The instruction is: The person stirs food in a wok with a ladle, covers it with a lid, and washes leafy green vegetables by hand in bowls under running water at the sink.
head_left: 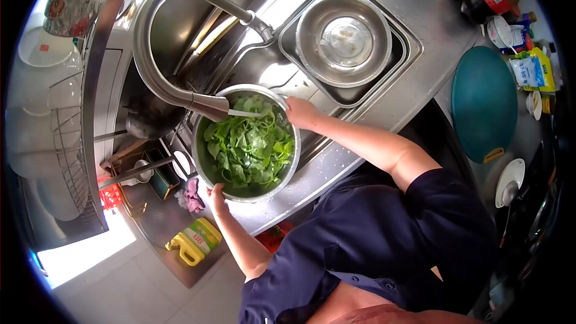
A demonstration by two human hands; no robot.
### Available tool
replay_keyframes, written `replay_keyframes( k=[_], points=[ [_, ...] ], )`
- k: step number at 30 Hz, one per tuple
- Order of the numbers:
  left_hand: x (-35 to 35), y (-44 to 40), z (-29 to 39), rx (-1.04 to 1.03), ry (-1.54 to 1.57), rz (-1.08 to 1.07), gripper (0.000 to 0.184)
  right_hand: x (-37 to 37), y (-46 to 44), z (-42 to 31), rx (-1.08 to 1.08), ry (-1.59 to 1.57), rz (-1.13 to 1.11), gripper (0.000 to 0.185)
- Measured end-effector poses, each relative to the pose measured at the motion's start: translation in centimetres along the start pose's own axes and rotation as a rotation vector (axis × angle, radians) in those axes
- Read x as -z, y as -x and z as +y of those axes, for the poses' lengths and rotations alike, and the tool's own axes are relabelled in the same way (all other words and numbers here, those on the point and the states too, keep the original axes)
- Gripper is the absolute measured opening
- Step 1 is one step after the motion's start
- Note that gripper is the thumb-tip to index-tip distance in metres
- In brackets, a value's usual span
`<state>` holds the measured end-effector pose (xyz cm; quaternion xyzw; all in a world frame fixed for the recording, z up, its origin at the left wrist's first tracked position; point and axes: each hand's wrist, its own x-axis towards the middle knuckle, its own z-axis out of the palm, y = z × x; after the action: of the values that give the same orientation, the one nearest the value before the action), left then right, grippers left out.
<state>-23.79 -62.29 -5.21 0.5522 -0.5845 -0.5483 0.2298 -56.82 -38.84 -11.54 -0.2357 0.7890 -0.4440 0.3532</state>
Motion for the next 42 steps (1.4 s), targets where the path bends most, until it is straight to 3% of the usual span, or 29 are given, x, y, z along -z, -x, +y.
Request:
replay_keyframes(
  k=[8, 15, 22, 36, 42],
  points=[
    [-5.8, -1.4, -2.1, 0.087, 0.185, -0.148, 0.042, 5.4, -3.8, -3.5, 0.060, 0.116, 0.070, 0.027],
    [-6.5, -1.5, -1.3, 0.152, 0.190, -0.160, 0.039, 8.2, -4.8, -5.7, 0.204, 0.187, -0.073, 0.025],
    [-6.1, -1.8, -3.3, 0.224, 0.206, -0.190, 0.046, 7.3, -4.6, -4.4, 0.131, 0.140, -0.051, 0.023],
    [-11.5, -4.1, -12.5, 0.304, 0.274, -0.249, 0.041, 3.3, -4.9, 0.4, -0.147, 0.290, -0.018, 0.042],
    [-12.4, -5.2, -12.5, 0.416, -0.179, -0.233, 0.038, 0.9, -5.0, 1.5, -0.136, 0.548, -0.026, 0.036]
  ],
)
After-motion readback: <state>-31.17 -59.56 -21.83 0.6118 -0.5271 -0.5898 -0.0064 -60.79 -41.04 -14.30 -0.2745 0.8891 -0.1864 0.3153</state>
